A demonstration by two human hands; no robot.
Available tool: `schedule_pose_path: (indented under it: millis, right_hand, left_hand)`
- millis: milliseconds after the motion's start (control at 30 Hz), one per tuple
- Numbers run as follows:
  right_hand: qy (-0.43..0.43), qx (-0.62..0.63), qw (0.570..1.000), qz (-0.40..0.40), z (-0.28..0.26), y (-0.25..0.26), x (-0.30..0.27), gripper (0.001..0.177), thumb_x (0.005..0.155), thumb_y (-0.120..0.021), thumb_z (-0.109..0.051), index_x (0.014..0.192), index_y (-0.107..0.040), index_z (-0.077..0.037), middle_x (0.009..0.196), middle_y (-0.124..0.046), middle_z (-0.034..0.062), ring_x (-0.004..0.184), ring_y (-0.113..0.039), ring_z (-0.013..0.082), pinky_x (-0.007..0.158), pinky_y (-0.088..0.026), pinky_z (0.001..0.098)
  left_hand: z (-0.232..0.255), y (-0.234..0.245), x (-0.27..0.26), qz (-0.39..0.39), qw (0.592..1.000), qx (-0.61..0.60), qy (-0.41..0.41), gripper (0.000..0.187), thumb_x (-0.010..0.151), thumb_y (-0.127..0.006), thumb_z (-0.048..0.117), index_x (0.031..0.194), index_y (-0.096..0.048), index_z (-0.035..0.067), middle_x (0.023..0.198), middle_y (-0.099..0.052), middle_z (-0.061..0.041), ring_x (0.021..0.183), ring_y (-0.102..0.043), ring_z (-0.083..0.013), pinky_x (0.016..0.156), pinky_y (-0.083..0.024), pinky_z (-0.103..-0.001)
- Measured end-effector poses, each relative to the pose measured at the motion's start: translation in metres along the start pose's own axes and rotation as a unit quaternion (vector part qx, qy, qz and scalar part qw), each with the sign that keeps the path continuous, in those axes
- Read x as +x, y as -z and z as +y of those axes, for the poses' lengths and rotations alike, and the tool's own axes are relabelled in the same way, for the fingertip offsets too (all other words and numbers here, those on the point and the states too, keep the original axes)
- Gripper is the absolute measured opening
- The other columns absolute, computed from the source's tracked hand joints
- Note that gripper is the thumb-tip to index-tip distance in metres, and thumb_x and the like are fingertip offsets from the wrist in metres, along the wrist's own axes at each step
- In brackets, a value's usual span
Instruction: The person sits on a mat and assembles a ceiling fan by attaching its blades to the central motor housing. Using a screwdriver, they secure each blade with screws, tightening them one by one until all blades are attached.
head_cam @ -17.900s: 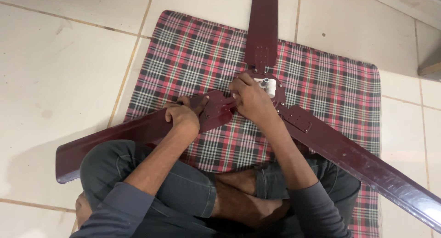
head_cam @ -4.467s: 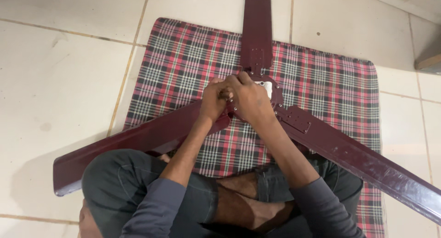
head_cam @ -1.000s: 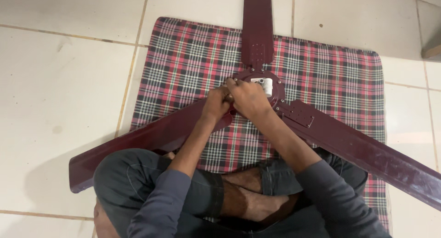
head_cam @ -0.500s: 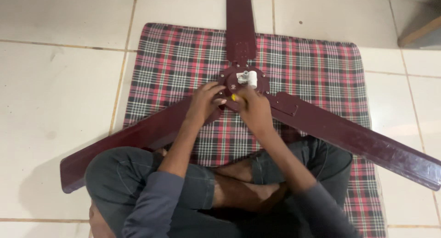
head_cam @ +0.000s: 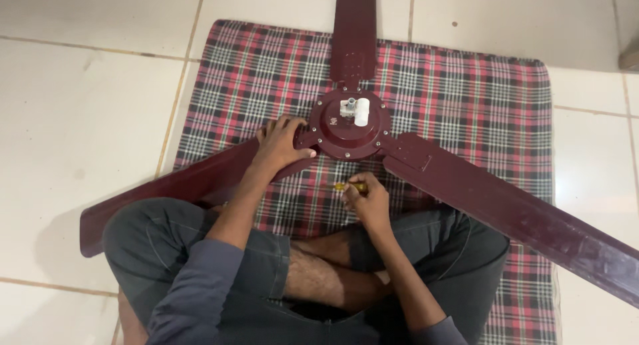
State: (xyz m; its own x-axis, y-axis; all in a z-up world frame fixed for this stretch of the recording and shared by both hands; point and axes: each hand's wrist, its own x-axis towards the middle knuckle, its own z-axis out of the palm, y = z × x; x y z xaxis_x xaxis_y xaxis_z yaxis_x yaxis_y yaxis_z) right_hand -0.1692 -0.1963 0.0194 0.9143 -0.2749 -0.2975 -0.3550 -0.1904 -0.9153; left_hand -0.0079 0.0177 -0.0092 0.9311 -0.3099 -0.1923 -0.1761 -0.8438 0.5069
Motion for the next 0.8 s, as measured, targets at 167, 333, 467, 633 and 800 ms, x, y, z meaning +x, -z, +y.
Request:
schedule_pose_path:
  millis: [167,333,467,633,800]
  right_hand:
    - [0.036,0.023,0.999,0.010,-0.005,0.005,-0.002,0.017,0.093,-0.071,-0.013,0.107,-0.068,-0.003,0.078,-0.072,0.0059,0.063,-0.065,0.0090,0.056,-0.051,0.0247]
    - [0.144,0.104,0.984,0.016,-0.006,0.009,-0.004,0.019,0.098,-0.071,-0.017,0.110,-0.069,-0.003,0.096,-0.068,0.0068,0.085,-0.065,0.0108,0.076,-0.054,0.0253]
    - [0.213,0.194,0.957,-0.009,-0.020,0.004,0.010,0.017,0.108,-0.059,-0.020,0.115,-0.058,-0.004,0.107,-0.070,0.0108,0.099,-0.070,0.0176,0.088,-0.059,0.0301]
    - [0.112,0.319,0.941,-0.020,-0.048,-0.003,0.035,0.018,0.107,-0.047,-0.013,0.125,-0.044,-0.010,0.107,-0.069,0.0109,0.101,-0.073,0.0241,0.087,-0.065,0.0386]
    - [0.223,0.236,0.944,-0.050,-0.074,-0.023,0.067,0.030,0.107,-0.048,0.003,0.132,-0.038,-0.010,0.107,-0.070,0.0113,0.106,-0.075,0.0222,0.093,-0.066,0.0348]
  left_hand:
    - [0.005,-0.003,-0.001,-0.035,0.997,0.075,-0.009,0.125,0.045,-0.096,0.066,0.151,-0.041,0.026,0.154,-0.038,-0.008,0.143,-0.027,-0.0376,0.112,-0.019,-0.067]
    - [0.017,0.004,-0.006,-0.062,0.996,0.070,0.001,0.136,0.043,-0.097,0.061,0.159,-0.030,0.035,0.157,-0.035,-0.009,0.145,-0.024,-0.0398,0.110,-0.018,-0.075]
    - [0.026,0.015,-0.003,-0.091,0.992,0.082,0.005,0.126,0.048,-0.097,0.058,0.156,-0.034,0.046,0.161,-0.033,-0.008,0.148,-0.021,-0.0394,0.111,-0.015,-0.078]
    - [0.026,0.018,-0.007,-0.111,0.991,0.079,0.011,0.123,0.053,-0.098,0.053,0.156,-0.032,0.045,0.162,-0.031,-0.009,0.148,-0.021,-0.0396,0.111,-0.019,-0.076]
    - [0.024,0.018,-0.008,-0.096,0.993,0.065,-0.005,0.120,0.056,-0.095,0.053,0.156,-0.029,0.047,0.162,-0.030,-0.010,0.147,-0.022,-0.0424,0.109,-0.019,-0.076]
